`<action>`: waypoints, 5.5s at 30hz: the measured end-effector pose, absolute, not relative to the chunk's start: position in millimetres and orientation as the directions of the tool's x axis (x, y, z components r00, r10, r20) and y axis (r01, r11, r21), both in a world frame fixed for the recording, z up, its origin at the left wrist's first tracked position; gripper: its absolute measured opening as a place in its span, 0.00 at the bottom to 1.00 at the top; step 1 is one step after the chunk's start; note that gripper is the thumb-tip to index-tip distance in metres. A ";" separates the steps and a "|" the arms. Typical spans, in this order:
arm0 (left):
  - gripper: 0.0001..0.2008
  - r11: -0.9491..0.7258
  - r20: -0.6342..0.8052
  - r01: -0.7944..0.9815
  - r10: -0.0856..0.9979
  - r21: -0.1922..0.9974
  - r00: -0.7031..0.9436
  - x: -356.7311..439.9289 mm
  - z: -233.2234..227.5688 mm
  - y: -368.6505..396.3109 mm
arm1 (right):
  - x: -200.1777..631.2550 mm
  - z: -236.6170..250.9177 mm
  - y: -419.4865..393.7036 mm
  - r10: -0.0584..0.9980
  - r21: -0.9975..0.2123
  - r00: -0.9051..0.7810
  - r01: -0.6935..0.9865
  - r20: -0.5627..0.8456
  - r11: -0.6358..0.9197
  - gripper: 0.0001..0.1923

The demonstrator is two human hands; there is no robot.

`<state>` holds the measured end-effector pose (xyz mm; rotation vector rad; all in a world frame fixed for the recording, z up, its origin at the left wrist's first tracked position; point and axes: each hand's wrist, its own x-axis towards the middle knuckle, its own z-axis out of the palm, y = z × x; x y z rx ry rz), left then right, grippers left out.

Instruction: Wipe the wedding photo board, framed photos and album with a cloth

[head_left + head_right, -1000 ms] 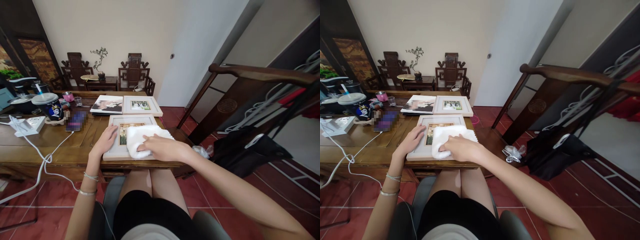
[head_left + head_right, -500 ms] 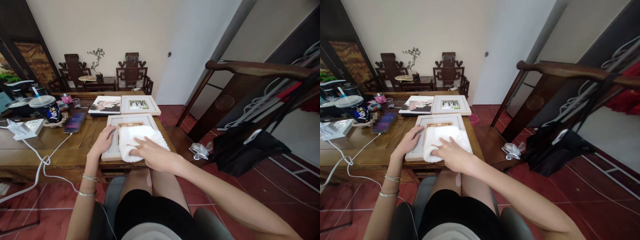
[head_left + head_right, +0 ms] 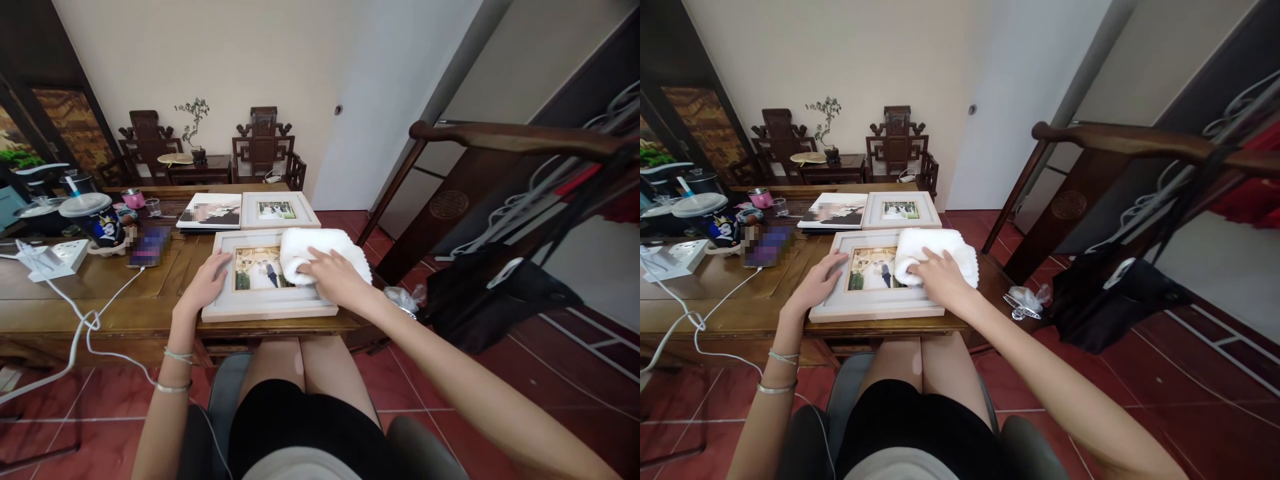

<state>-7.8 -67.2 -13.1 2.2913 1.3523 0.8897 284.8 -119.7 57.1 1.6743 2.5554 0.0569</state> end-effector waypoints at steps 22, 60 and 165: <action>0.22 -0.490 0.384 0.660 0.868 0.569 0.314 -6.1 -15.0 -66.7 | 271.3 78.9 -156.1 0.829 -0.050 -0.501 0.862 -0.248 0.505 0.36; 0.22 -0.491 0.388 0.651 0.868 0.580 0.309 -5.8 -14.9 -67.4 | 268.7 93.7 -164.2 0.757 -0.012 -0.577 0.798 -0.307 0.603 0.34; 0.23 -0.488 0.367 0.645 0.872 0.588 0.325 -8.1 -13.1 -69.2 | 247.2 48.7 -78.8 0.825 0.066 -0.564 0.823 -0.036 0.565 0.35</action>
